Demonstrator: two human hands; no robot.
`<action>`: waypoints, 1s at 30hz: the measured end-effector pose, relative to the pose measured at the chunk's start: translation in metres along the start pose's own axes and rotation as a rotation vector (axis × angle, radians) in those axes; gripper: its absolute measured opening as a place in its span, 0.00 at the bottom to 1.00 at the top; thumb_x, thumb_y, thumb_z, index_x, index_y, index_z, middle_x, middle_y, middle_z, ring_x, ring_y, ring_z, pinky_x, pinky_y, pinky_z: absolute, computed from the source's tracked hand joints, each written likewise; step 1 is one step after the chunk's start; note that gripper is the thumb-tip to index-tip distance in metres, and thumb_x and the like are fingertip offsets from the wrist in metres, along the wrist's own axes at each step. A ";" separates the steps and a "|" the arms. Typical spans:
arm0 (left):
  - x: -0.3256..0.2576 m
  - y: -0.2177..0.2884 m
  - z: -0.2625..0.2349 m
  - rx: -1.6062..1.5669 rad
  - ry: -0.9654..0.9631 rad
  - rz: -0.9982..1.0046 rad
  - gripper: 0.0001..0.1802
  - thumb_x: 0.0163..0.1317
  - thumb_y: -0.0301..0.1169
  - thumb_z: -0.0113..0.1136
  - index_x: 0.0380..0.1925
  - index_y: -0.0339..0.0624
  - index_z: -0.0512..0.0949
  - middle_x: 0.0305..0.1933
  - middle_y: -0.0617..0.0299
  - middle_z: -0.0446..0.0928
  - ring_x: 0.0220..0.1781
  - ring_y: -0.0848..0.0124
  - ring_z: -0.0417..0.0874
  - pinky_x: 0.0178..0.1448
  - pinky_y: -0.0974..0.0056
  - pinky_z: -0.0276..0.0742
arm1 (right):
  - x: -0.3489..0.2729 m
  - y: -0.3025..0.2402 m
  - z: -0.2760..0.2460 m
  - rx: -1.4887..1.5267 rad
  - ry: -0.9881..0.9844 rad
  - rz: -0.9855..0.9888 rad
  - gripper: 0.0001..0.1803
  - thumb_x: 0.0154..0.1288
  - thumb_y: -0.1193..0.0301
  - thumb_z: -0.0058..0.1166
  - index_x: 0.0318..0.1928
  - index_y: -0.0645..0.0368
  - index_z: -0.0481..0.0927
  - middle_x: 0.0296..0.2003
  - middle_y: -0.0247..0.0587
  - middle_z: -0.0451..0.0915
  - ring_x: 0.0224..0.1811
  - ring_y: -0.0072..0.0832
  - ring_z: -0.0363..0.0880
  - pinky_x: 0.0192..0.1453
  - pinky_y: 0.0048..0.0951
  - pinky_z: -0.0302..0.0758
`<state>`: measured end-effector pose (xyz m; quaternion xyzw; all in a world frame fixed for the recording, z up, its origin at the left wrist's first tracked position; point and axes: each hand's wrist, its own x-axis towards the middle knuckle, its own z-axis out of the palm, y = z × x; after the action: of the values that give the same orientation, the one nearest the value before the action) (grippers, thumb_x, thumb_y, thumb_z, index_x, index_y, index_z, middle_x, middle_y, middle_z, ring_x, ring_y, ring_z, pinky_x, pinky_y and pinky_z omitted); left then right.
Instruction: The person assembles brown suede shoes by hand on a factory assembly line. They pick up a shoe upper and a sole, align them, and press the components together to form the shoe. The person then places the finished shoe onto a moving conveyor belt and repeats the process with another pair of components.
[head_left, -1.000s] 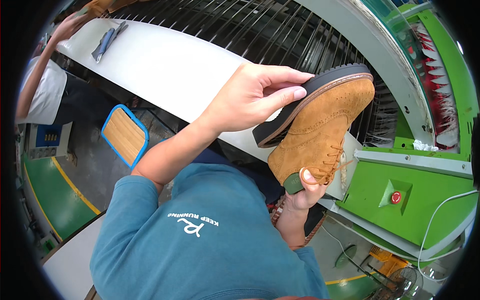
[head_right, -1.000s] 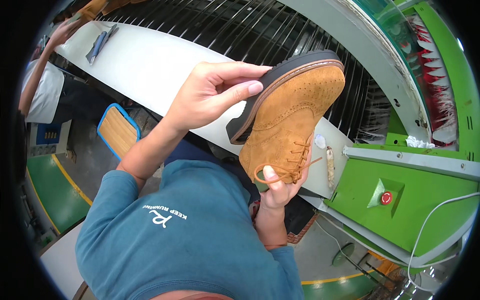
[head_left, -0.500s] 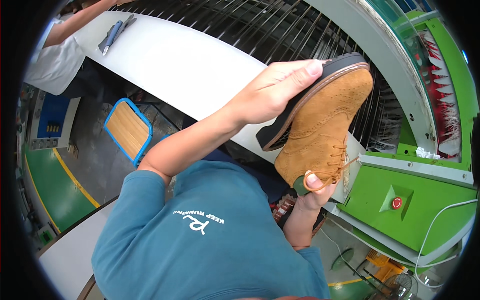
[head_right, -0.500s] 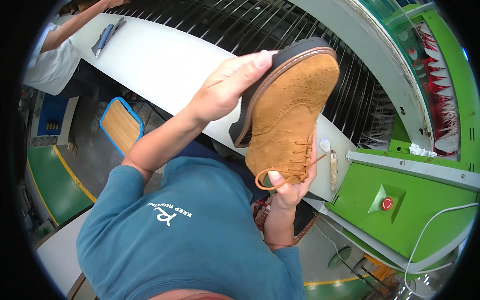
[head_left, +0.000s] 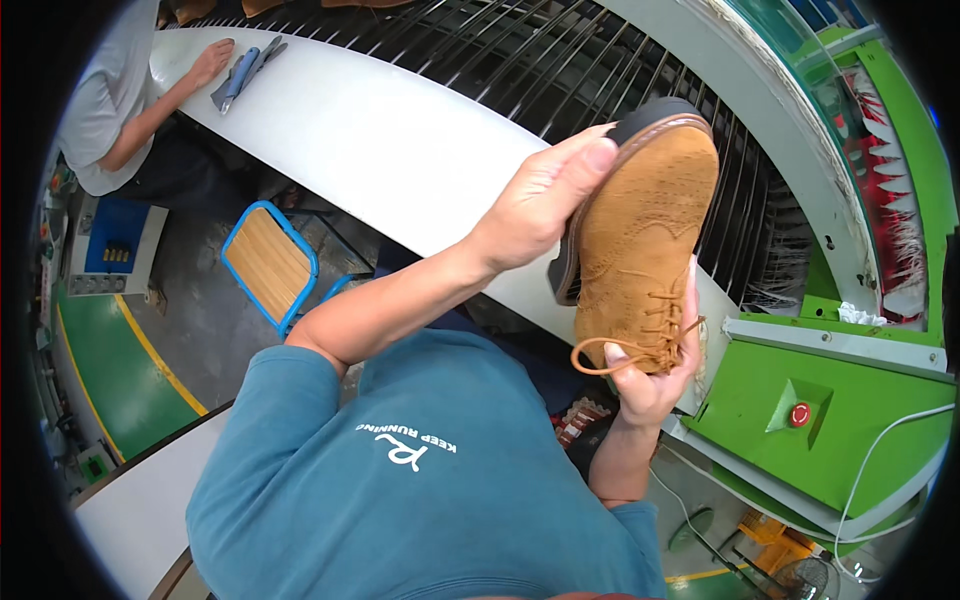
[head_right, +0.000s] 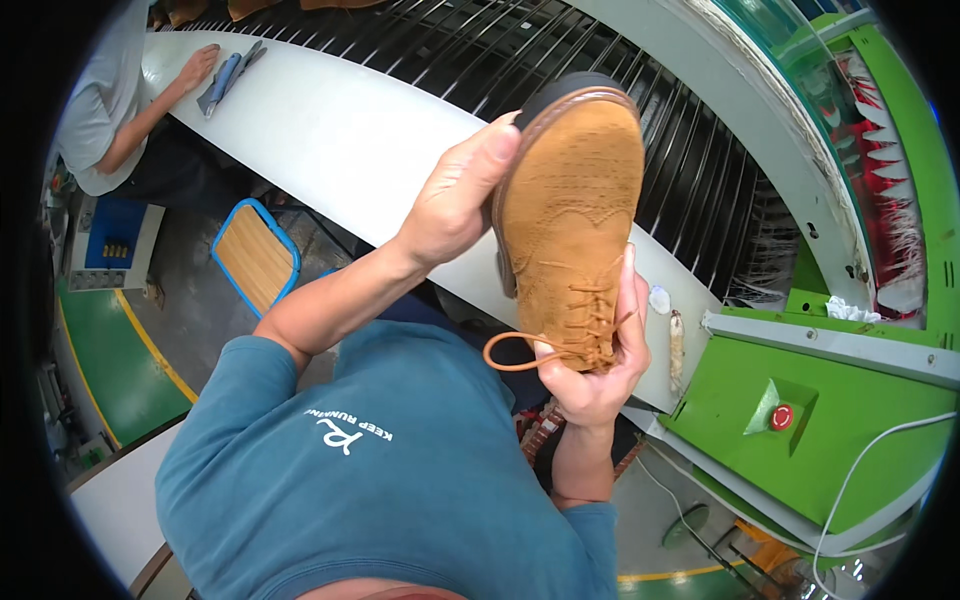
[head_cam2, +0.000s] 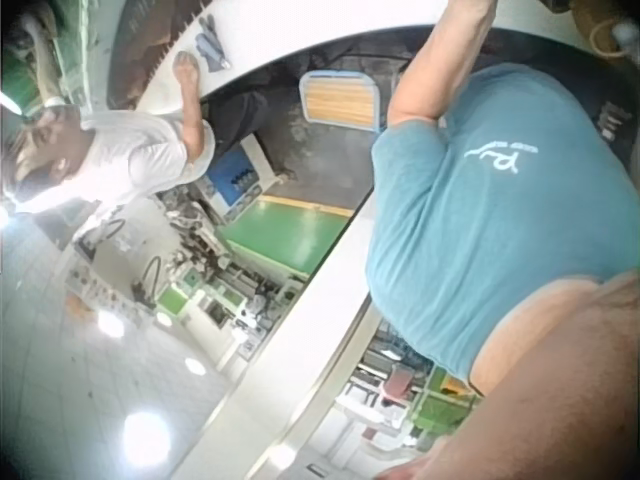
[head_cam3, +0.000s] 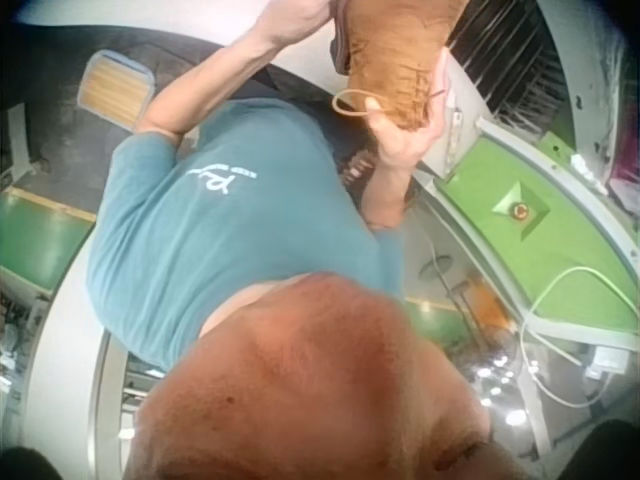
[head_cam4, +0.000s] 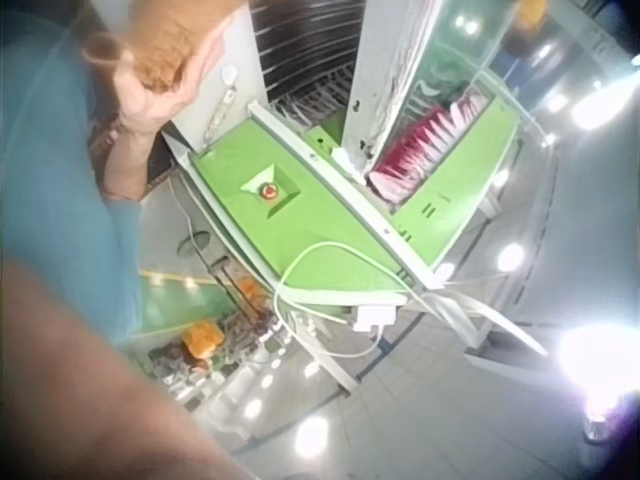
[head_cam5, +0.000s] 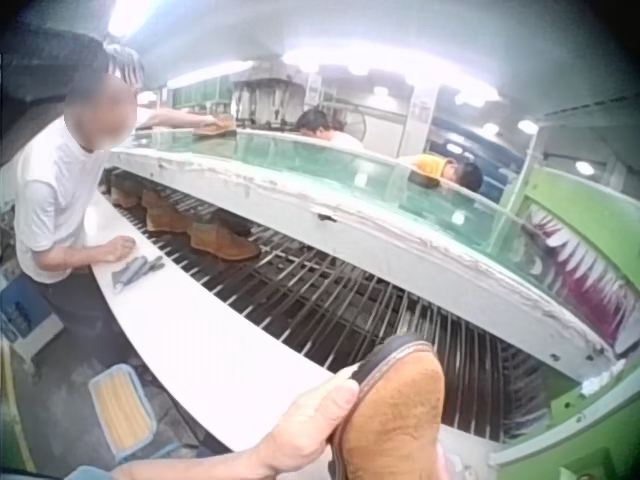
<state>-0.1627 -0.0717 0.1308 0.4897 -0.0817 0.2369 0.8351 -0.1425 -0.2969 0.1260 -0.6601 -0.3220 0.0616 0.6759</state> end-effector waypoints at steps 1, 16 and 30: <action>-0.005 -0.003 -0.015 -0.029 -0.023 -0.040 0.27 0.91 0.46 0.48 0.73 0.35 0.77 0.63 0.57 0.85 0.63 0.74 0.83 0.68 0.63 0.81 | 0.004 -0.004 -0.003 -0.121 -0.038 -0.077 0.60 0.44 0.70 0.79 0.81 0.74 0.68 0.73 0.58 0.76 0.72 0.43 0.79 0.76 0.45 0.77; -0.077 0.007 -0.097 0.553 -0.135 -0.256 0.40 0.51 0.29 0.90 0.66 0.34 0.85 0.60 0.52 0.90 0.63 0.65 0.90 0.72 0.59 0.84 | 0.012 0.017 -0.012 -0.836 -0.584 -0.461 0.43 0.41 0.70 0.83 0.66 0.49 0.90 0.70 0.48 0.82 0.61 0.47 0.80 0.64 0.47 0.79; -0.057 0.010 -0.091 0.862 -0.480 -0.057 0.49 0.49 0.39 0.90 0.73 0.42 0.82 0.66 0.49 0.88 0.65 0.52 0.91 0.73 0.53 0.85 | 0.022 0.013 -0.014 -0.840 -0.669 -0.446 0.40 0.46 0.69 0.80 0.67 0.49 0.90 0.70 0.46 0.83 0.62 0.46 0.80 0.64 0.48 0.78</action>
<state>-0.2258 -0.0079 0.0715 0.8335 -0.1527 0.1065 0.5203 -0.1139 -0.2967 0.1230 -0.7326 -0.6460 -0.0100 0.2144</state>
